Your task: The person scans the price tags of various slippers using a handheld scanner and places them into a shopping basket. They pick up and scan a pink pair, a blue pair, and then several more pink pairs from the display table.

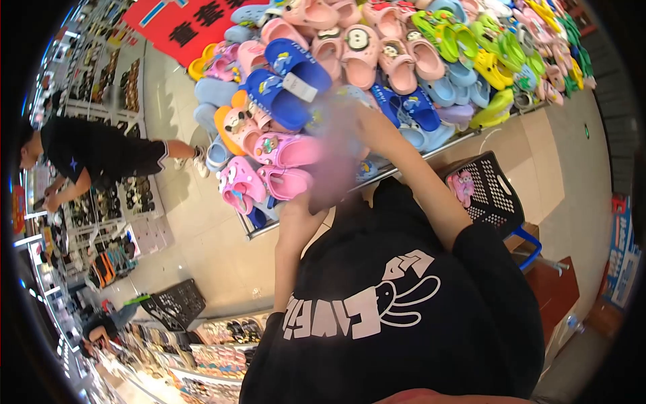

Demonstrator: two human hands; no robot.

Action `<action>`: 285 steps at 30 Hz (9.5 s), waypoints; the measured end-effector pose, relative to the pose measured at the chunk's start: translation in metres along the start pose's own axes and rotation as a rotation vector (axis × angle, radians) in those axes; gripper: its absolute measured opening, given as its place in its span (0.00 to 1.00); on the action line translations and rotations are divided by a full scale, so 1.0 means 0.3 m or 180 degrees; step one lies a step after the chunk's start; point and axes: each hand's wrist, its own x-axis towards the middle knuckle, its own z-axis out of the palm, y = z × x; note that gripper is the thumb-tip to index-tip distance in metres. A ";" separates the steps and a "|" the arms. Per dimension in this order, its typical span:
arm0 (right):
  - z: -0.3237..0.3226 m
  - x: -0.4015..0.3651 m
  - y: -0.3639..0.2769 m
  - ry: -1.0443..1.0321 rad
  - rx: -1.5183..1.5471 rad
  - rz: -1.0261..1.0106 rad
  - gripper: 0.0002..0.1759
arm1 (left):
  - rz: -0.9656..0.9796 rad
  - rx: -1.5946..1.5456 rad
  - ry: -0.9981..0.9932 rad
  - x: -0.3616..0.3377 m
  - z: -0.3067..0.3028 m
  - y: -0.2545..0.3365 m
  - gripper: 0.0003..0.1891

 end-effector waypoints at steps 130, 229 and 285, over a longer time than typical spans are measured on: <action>-1.595 -1.699 1.643 0.2250 -0.1790 0.3751 0.18 | 0.0775 0.1760 -0.3377 0.597 2.116 1.343 0.22; -1.638 0.481 1.478 0.1713 0.2849 0.1167 0.17 | -0.1312 -0.3207 0.0146 1.051 0.883 1.181 0.12; -1.674 0.421 1.443 0.0545 0.3899 0.1523 0.10 | 0.0368 -0.0703 0.0211 1.429 1.095 1.592 0.17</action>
